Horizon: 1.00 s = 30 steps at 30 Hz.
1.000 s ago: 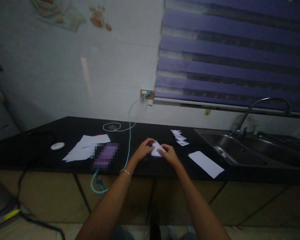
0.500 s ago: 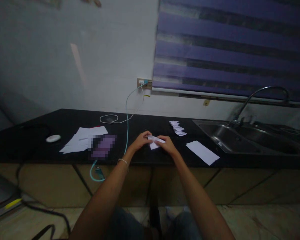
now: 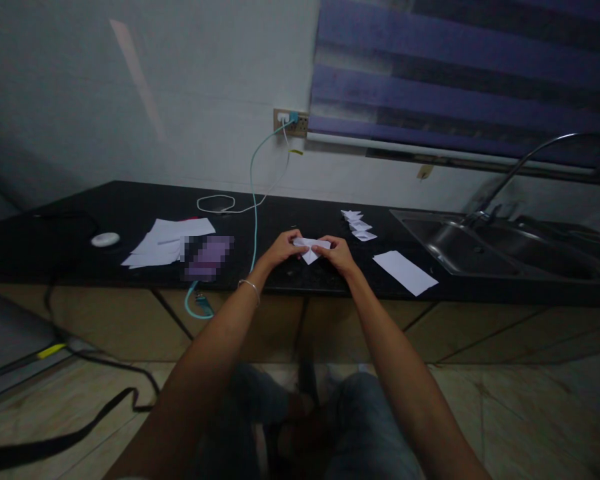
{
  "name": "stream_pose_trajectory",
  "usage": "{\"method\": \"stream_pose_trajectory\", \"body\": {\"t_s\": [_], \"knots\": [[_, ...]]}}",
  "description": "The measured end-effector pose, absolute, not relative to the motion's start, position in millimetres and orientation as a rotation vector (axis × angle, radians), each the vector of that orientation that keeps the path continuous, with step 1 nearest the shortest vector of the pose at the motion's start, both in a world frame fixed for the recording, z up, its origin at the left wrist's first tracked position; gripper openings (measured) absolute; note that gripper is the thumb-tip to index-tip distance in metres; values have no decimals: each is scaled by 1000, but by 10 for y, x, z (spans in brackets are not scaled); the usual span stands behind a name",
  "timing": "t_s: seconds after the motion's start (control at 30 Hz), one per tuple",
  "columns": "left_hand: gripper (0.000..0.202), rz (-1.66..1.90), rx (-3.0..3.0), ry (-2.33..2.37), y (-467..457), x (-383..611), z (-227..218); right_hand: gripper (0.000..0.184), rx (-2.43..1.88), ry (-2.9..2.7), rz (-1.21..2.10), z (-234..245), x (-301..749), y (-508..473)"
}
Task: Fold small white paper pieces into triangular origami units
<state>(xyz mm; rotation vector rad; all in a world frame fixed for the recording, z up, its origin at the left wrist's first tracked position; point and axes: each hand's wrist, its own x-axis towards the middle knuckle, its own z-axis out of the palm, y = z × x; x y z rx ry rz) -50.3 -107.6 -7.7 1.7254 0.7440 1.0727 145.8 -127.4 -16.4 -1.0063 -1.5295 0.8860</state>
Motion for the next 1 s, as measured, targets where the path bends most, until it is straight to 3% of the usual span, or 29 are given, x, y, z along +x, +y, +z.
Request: {"method": "stream_pose_trajectory", "body": {"t_s": [0.43,1.0], "knots": [[31,1036,1854,776,-1041,-514,-105,37,-1028,-1506,895,-187,1468,-1253],[30,1071,1588,622,-1053,-543,-76,43,-1029,-1426,940,-197,1478,-1242]]}}
